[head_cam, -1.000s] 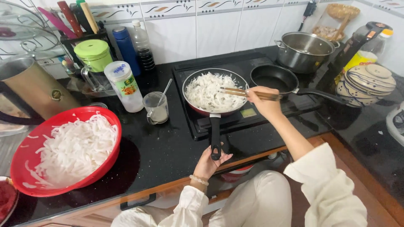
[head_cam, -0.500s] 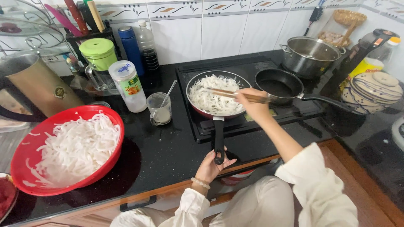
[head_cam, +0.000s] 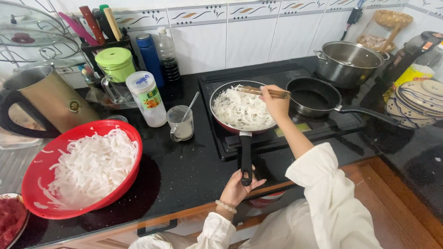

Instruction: The person is stirring white noodles in a frying pan on a stovetop using chopsticks.

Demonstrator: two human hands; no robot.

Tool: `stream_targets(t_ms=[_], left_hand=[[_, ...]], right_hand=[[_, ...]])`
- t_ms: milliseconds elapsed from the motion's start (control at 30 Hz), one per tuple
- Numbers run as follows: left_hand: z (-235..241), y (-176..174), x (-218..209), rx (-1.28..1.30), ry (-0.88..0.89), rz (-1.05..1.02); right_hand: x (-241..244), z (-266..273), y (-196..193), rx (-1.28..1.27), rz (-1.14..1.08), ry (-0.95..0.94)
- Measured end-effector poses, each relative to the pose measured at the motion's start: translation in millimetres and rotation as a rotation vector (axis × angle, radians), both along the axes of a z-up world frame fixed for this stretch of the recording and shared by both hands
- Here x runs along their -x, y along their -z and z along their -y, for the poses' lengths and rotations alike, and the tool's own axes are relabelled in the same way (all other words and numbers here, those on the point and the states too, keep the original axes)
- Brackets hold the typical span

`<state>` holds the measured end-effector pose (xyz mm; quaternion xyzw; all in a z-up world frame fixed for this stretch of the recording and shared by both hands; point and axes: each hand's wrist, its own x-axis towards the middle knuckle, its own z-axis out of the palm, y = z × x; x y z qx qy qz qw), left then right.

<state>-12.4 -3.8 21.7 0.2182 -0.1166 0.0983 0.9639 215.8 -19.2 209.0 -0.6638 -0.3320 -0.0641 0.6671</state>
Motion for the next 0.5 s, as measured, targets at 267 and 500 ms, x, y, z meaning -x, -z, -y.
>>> stream_targets(t_ms=[267, 500], left_hand=[[0, -4, 2, -0.001, -0.017, -0.009], [2, -12, 6, 0.015, -0.03, 0.022]], right_hand=[[-31, 17, 5, 0.271, 0.159, 0.176], [-23, 46, -14, 0.139, 0.117, 0.133]])
